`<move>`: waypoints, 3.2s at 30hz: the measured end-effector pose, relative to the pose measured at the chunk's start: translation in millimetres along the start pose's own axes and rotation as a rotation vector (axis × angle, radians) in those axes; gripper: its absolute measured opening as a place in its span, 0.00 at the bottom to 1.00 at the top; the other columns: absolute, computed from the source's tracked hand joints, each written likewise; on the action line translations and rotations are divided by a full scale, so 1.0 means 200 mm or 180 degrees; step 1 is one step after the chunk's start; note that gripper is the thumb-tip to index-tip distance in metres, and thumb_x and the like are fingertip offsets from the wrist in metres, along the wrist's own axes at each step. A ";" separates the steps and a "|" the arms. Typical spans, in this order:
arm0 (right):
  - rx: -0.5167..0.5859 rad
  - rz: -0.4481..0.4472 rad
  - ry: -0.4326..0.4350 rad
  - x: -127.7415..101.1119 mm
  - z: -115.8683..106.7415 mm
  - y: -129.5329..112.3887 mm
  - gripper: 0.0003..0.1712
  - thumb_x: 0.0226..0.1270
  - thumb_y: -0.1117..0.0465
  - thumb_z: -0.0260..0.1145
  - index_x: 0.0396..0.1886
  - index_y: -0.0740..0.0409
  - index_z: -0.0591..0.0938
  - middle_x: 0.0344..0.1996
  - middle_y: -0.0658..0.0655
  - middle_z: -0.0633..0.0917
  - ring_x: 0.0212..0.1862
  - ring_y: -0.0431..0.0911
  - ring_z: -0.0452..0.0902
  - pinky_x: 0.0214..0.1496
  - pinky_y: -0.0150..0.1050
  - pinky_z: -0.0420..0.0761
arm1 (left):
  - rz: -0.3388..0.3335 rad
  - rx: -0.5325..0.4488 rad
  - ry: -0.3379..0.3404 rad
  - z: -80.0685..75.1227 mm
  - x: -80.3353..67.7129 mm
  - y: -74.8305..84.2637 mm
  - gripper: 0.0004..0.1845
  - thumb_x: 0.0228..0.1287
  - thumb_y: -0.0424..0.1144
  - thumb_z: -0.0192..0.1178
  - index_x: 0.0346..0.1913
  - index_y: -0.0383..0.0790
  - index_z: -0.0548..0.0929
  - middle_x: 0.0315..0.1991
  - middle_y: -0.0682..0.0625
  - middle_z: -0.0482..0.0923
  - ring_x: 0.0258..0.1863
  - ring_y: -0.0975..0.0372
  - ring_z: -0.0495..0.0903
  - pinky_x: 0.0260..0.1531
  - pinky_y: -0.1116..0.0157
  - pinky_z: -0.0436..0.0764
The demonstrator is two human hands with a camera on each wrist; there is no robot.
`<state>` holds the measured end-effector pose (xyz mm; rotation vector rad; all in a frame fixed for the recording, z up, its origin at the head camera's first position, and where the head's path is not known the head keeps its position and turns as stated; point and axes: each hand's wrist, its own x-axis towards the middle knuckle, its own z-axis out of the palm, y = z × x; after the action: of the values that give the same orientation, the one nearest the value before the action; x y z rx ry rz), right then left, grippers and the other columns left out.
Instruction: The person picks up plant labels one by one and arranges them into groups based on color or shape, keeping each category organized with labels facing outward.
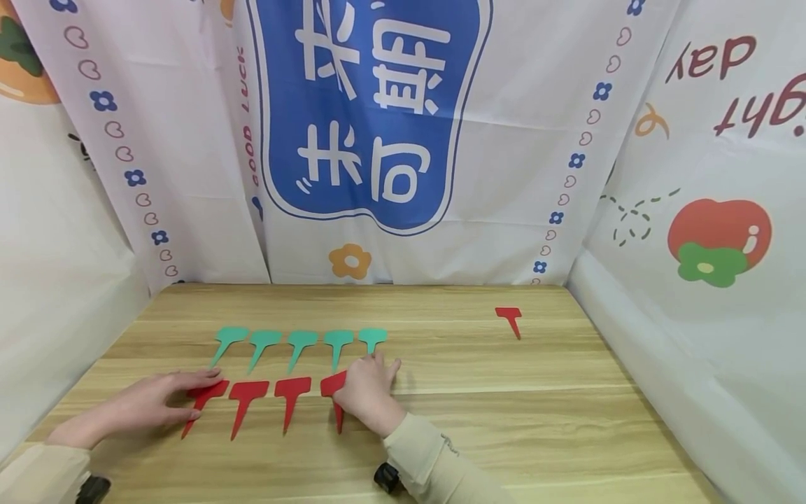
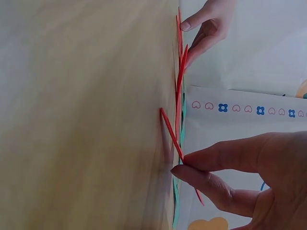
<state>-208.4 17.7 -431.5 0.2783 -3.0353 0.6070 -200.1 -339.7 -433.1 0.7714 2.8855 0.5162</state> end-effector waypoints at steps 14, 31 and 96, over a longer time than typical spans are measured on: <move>-0.0066 -0.0045 0.0181 0.00 0.00 0.02 0.17 0.48 0.56 0.71 0.05 0.46 0.77 0.41 0.55 0.83 0.57 0.57 0.70 0.62 0.74 0.50 | -0.0004 -0.0017 0.0007 0.00 0.00 0.00 0.31 0.54 0.52 0.67 0.61 0.45 0.77 0.65 0.41 0.71 0.61 0.39 0.70 0.53 0.40 0.72; -0.0003 -0.0121 0.0213 0.09 -0.06 0.25 0.19 0.63 0.46 0.64 0.44 0.54 0.85 0.51 0.56 0.83 0.56 0.57 0.75 0.55 0.64 0.67 | 0.0013 0.0032 0.0033 0.01 0.00 0.00 0.31 0.54 0.53 0.66 0.61 0.47 0.77 0.64 0.43 0.72 0.61 0.40 0.70 0.53 0.40 0.72; -0.0315 0.0280 0.0053 0.29 -0.46 1.32 0.31 0.76 0.50 0.45 0.67 0.70 0.65 0.68 0.75 0.60 0.70 0.69 0.52 0.63 0.75 0.53 | 0.0028 0.0135 -0.0001 0.01 0.00 0.00 0.32 0.55 0.55 0.64 0.62 0.47 0.76 0.65 0.45 0.71 0.61 0.44 0.72 0.59 0.41 0.67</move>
<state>-313.1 282.3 -442.7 0.1362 -3.0627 0.4592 -200.0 -340.1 -434.3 0.7902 2.9030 0.4573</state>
